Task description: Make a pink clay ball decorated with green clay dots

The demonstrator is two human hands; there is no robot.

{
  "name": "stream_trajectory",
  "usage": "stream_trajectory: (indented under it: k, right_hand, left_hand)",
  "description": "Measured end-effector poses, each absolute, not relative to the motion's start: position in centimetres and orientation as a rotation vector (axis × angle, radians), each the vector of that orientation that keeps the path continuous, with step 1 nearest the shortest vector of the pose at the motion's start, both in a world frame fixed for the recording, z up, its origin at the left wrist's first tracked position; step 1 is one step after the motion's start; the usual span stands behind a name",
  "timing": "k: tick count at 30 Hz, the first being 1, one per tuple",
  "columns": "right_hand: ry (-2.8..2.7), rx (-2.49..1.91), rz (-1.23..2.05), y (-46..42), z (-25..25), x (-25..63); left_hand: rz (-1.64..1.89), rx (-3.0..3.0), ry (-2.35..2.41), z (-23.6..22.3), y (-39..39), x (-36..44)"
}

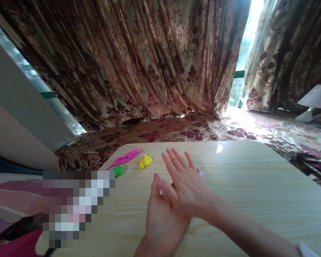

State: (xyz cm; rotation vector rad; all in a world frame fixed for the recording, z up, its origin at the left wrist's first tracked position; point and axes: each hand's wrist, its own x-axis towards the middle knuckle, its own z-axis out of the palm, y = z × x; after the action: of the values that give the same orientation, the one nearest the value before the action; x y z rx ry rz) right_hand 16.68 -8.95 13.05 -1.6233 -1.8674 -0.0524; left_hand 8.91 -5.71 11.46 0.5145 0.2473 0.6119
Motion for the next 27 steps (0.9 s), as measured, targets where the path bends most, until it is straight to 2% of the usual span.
stream_trajectory:
  k: [4,8,13,21,27]
  right_hand:
    - [-2.104,-1.500,-0.017,-9.3,12.6,16.3]
    - [-1.767,-1.822,-0.083,-6.4,12.6,19.4]
    - [-1.688,-1.776,0.133,-5.0,13.2,24.0]
    - [-1.832,-1.493,0.152,-9.4,13.7,27.4]
    - [-1.779,-1.589,0.074,-8.9,11.9,26.9]
  left_hand:
    - [0.626,0.463,0.212,11.3,-5.5,9.0]
    - [0.576,0.413,0.198,11.3,-5.9,9.2]
    - [0.529,0.349,0.370,10.6,-5.6,9.4]
    - [0.401,1.129,0.606,11.3,-0.6,10.3]
    - [0.348,1.552,0.596,12.1,1.8,11.2]
